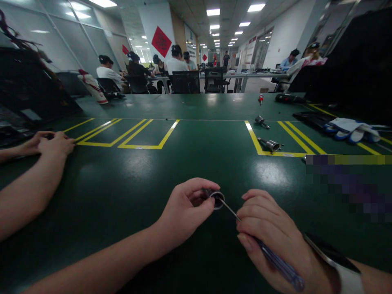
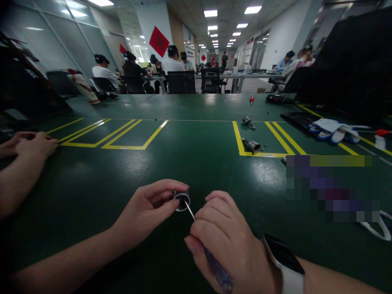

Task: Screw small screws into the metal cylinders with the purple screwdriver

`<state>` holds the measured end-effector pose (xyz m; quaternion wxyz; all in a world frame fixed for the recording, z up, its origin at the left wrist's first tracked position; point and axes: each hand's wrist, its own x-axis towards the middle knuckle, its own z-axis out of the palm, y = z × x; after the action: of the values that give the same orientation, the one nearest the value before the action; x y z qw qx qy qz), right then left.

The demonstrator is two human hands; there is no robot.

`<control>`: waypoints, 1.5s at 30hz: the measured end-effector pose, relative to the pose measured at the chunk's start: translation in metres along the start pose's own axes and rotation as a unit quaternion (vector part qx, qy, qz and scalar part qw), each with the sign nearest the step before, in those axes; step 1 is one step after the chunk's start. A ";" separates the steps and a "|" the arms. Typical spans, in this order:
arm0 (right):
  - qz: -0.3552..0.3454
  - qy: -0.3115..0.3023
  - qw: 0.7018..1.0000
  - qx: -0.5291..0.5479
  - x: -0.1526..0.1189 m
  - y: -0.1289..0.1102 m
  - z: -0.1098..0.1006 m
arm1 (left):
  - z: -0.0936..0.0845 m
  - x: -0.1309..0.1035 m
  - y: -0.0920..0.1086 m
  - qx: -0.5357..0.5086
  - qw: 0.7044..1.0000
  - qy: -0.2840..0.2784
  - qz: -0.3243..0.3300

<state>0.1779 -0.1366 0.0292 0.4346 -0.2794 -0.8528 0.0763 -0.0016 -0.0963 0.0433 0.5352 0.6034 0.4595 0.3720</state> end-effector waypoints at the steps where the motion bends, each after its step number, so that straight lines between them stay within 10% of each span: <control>1: -0.003 0.001 1.000 -0.001 0.001 -0.001 0.000 | 0.000 0.000 -0.001 0.014 1.000 0.006 0.017; 14: -0.018 0.003 1.000 -0.011 0.002 -0.002 0.002 | -0.001 0.001 -0.009 0.081 0.991 0.043 0.098; 45: -0.020 -0.006 1.000 -0.009 0.001 -0.003 0.002 | 0.002 0.002 -0.006 0.013 0.998 0.054 0.043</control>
<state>0.1746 -0.1388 0.0299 0.4287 -0.2652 -0.8614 0.0617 0.0000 -0.0951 0.0367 0.4854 0.6087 0.4663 0.4201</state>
